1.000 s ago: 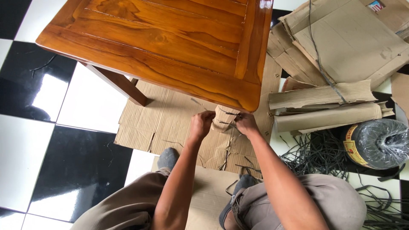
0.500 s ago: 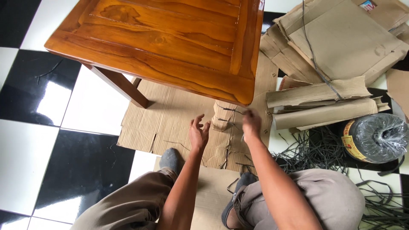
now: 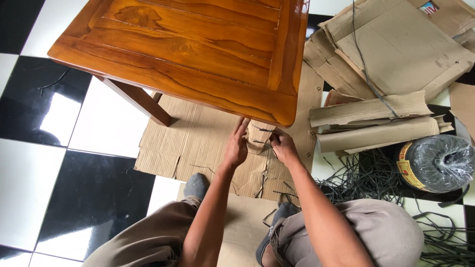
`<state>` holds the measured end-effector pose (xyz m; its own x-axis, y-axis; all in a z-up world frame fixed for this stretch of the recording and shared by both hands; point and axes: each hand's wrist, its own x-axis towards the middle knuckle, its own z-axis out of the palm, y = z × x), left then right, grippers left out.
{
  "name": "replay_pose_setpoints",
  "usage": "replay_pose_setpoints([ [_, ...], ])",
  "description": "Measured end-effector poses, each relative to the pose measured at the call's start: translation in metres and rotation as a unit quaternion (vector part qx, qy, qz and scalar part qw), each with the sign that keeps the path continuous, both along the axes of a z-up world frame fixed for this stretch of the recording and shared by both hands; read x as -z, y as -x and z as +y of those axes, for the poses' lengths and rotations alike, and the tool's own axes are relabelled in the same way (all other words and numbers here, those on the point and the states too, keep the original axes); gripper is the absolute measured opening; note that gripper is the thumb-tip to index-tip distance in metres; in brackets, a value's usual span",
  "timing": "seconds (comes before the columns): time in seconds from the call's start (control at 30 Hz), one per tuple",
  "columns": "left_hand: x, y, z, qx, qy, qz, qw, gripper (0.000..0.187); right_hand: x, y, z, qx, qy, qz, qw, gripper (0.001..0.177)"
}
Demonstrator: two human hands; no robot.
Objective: Wrapping a wooden chair leg with cardboard and securing it with wire
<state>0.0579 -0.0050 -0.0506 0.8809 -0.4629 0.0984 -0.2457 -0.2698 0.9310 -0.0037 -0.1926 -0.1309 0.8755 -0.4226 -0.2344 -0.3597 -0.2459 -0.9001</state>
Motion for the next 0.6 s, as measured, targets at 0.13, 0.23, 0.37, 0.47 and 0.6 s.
replay_pose_setpoints([
  [0.13, 0.074, -0.016, 0.002, 0.041, -0.119, -0.023, 0.992, 0.071, -0.016, -0.003, 0.003, -0.009, 0.017, 0.038, 0.999, 0.026],
  [0.23, 0.054, -0.008, 0.006, -0.029, -0.146, 0.008, 0.989, 0.034, 0.002, -0.005, -0.002, -0.003, 0.015, 0.029, 0.999, 0.025],
  [0.37, 0.045, 0.005, 0.02, -0.121, -0.164, 0.016, 0.979, 0.014, 0.052, -0.003, -0.01, -0.009, 0.024, 0.043, 0.999, 0.026],
  [0.47, 0.033, 0.014, 0.025, -0.162, -0.156, 0.025, 0.974, 0.007, 0.032, 0.009, 0.0, 0.02, -0.011, 0.033, 0.999, 0.026],
  [0.6, 0.029, 0.027, 0.023, -0.197, -0.114, 0.082, 0.97, 0.013, 0.024, 0.024, 0.005, 0.054, 0.01, 0.028, 0.998, 0.019],
])
